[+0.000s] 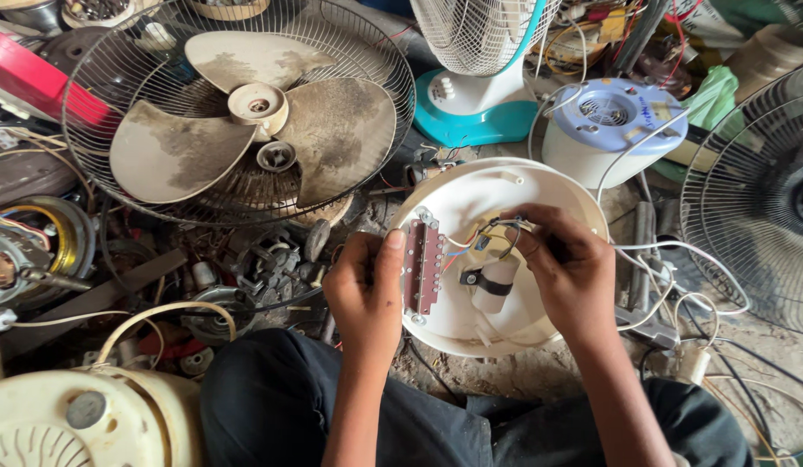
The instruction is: The person sits on the floor and uses a screwdriver to unscrew the rear cover of a teal table fan, then removes the cover and works on the internal wiring and component board inside the fan housing, repositioning wires and the component with their hands.
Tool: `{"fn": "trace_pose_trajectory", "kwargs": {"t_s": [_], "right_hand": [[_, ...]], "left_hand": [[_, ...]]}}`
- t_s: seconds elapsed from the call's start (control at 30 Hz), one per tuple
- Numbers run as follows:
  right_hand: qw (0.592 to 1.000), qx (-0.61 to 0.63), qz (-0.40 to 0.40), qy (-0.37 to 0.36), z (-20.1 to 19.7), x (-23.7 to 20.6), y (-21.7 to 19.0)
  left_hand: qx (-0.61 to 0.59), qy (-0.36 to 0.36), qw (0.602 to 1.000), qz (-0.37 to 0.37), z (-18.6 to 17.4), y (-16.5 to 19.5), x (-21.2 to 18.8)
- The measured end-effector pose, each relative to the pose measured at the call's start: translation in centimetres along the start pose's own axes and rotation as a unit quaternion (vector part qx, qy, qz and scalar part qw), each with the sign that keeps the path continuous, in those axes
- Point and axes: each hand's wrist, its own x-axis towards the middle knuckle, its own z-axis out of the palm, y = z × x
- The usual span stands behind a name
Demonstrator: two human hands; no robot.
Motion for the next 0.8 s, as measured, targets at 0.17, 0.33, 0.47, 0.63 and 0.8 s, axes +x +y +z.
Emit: {"fn": "trace_pose_trajectory", "kwargs": {"t_s": [0.17,0.33,0.47,0.63,0.8], "right_hand": [[0.999,0.013,0.026,-0.013,-0.2,-0.1,-2.3],[0.951,0.290,0.057,0.094,-1.3,-4.4,-5.5],[0.838,0.529,0.104,0.083,-1.4,-6.6,-4.5],[0.816,0.559,0.123,0.085,-1.7,-8.5,-2.4],[0.886,0.451,0.092,0.066,-0.5,-9.6,-1.7]], "left_hand": [[-0.026,0.002,1.000,-0.013,-0.2,-0.1,0.0],[-0.034,0.002,0.999,-0.029,-0.5,-0.1,0.0],[-0.050,0.007,0.997,-0.051,-0.5,-0.1,0.1],[-0.058,0.019,0.998,-0.036,-0.5,-0.7,0.1],[-0.094,0.008,0.995,-0.022,-0.7,-1.3,0.1]]}}
